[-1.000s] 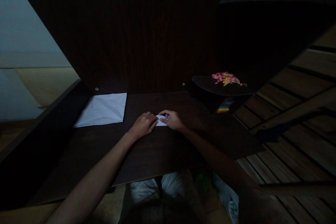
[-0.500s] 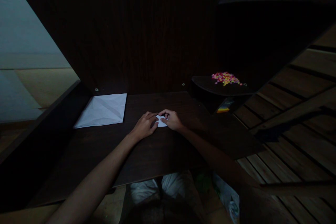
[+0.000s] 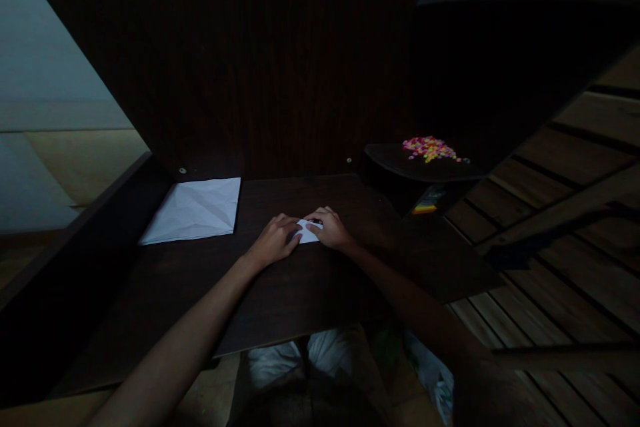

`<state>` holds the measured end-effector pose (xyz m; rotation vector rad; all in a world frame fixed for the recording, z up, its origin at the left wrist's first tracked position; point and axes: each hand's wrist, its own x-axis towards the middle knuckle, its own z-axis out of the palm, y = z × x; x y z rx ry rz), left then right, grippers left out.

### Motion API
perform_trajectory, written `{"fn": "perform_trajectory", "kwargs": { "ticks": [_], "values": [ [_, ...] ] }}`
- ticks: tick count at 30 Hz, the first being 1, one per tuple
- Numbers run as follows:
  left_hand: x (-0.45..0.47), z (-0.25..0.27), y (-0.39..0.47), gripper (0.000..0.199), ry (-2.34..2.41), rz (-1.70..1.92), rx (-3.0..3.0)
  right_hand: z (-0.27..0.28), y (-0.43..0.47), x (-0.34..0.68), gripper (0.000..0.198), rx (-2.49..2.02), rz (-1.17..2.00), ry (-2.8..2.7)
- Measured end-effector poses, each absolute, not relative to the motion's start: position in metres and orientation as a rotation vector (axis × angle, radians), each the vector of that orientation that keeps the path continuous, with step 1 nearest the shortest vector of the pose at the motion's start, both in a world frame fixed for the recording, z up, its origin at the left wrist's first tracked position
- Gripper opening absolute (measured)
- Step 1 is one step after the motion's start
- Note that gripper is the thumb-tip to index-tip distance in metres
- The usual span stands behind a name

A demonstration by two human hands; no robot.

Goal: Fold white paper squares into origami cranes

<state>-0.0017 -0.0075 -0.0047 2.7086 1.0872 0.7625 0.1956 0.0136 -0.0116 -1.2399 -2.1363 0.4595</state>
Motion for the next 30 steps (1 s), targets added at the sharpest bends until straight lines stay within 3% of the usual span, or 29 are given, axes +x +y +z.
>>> {"fn": "perform_trajectory", "kwargs": {
  "ticks": [6,18,22,30],
  "values": [
    [0.0,-0.001,-0.01,0.019,1.128,0.749,2.729,-0.008,0.013,0.198,0.009,-1.191,0.414,-2.187],
    [0.003,-0.001,-0.016,0.025,1.249,0.745,2.638,0.003,0.006,0.214,0.035,-1.013,0.195,-2.461],
    [0.008,-0.001,-0.019,0.03,1.276,0.751,2.6,0.001,0.007,0.212,0.032,-0.999,0.111,-2.476],
    [0.011,0.004,-0.023,0.022,1.371,0.723,2.473,-0.002,0.004,0.21,0.034,-1.074,0.331,-2.472]
  ]
}}
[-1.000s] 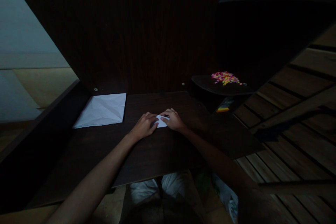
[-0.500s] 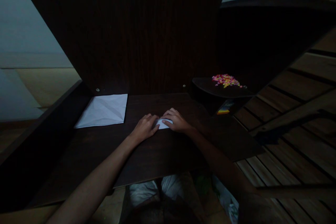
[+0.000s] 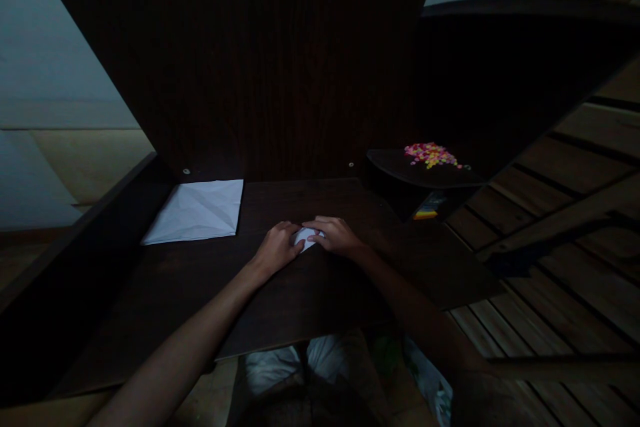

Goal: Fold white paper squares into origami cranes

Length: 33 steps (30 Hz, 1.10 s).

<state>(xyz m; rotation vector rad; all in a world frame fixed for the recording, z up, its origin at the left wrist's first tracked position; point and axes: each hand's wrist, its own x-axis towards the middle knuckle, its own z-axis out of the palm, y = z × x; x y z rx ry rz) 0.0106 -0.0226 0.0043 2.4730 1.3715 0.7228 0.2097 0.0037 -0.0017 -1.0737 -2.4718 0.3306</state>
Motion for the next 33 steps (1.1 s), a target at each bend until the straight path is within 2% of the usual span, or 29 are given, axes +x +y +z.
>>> {"fn": "perform_trajectory", "kwargs": {
  "ticks": [7,11,18,25,33],
  "values": [
    [0.006,0.004,-0.018,0.026,1.529,0.735,2.396,0.002,0.001,0.208,0.037,-1.105,0.334,-2.406],
    [0.002,0.004,-0.013,0.026,1.566,0.727,2.38,-0.001,0.004,0.208,0.023,-1.055,0.251,-2.474],
    [-0.001,-0.001,-0.011,0.027,1.671,0.694,2.429,-0.006,-0.002,0.201,0.027,-1.063,0.021,-2.505],
    [-0.002,0.0,-0.013,0.028,1.531,0.716,2.466,-0.009,-0.007,0.191,0.027,-1.045,-0.136,-2.492],
    [-0.006,0.003,-0.012,0.027,1.351,0.67,2.554,-0.007,-0.006,0.193,0.028,-1.049,-0.023,-2.52]
  ]
}}
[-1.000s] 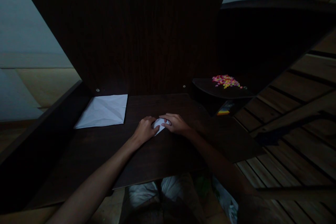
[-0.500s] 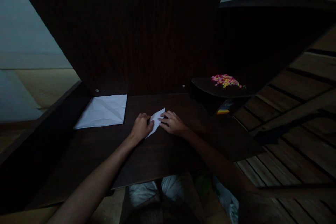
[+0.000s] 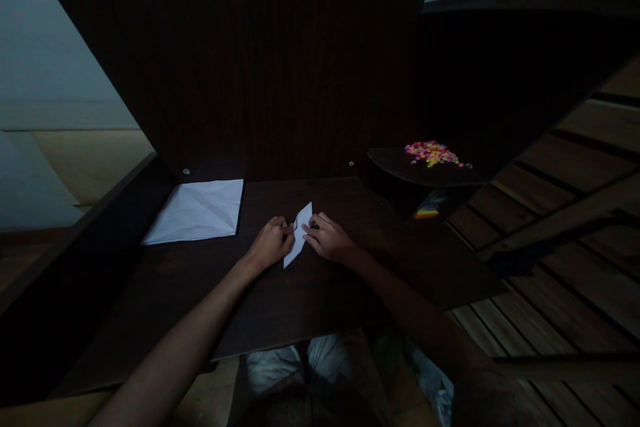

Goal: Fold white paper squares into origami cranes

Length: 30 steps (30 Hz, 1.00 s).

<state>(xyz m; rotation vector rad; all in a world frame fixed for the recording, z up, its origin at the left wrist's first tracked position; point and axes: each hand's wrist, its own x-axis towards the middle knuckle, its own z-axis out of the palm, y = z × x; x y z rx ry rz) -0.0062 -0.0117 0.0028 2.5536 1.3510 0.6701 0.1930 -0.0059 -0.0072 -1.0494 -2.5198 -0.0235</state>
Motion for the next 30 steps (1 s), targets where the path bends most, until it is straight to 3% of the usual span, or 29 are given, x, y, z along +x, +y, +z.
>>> {"fn": "perform_trajectory", "kwargs": {
  "ticks": [8,19,25,30],
  "values": [
    [-0.014,0.006,-0.01,0.032,1.226,0.658,2.612,-0.008,0.003,0.204,0.029,-0.966,0.085,-2.504],
    [-0.015,0.009,-0.008,0.017,1.166,0.978,2.438,-0.017,0.009,0.204,0.028,-0.91,0.104,-2.484],
    [-0.017,0.006,-0.004,0.02,1.053,0.983,2.444,-0.018,0.009,0.205,0.036,-0.936,0.16,-2.525],
    [-0.019,0.001,-0.002,0.023,1.054,0.948,2.475,-0.017,0.009,0.206,0.029,-0.931,0.162,-2.569]
  ]
}}
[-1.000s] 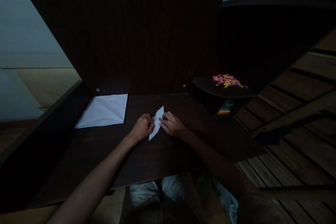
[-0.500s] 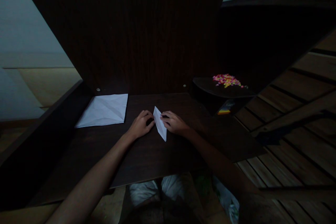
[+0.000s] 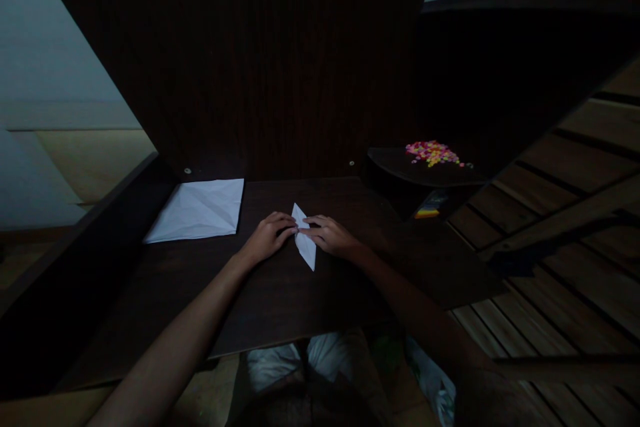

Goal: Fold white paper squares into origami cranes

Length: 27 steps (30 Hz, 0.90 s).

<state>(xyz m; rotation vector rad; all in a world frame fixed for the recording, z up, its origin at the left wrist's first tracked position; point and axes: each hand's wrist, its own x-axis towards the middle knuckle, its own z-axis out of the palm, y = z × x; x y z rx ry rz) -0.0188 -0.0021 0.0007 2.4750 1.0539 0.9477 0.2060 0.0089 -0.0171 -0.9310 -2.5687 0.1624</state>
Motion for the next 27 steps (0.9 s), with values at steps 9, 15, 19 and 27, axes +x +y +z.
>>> {"fn": "perform_trajectory", "kwargs": {
  "ticks": [9,15,19,27],
  "values": [
    [-0.019,-0.007,-0.001,0.029,1.062,0.823,2.605,-0.009,0.004,0.201,0.03,-0.905,0.231,-2.504],
    [-0.017,-0.008,-0.001,0.04,1.066,0.694,2.682,-0.006,0.003,0.202,0.03,-0.874,0.285,-2.507],
    [-0.016,-0.007,-0.002,0.044,1.068,0.631,2.692,-0.007,0.004,0.203,0.03,-0.882,0.268,-2.519],
    [-0.016,-0.01,-0.001,0.049,1.105,0.602,2.674,-0.013,0.006,0.206,0.029,-0.864,0.219,-2.521]
  ]
}}
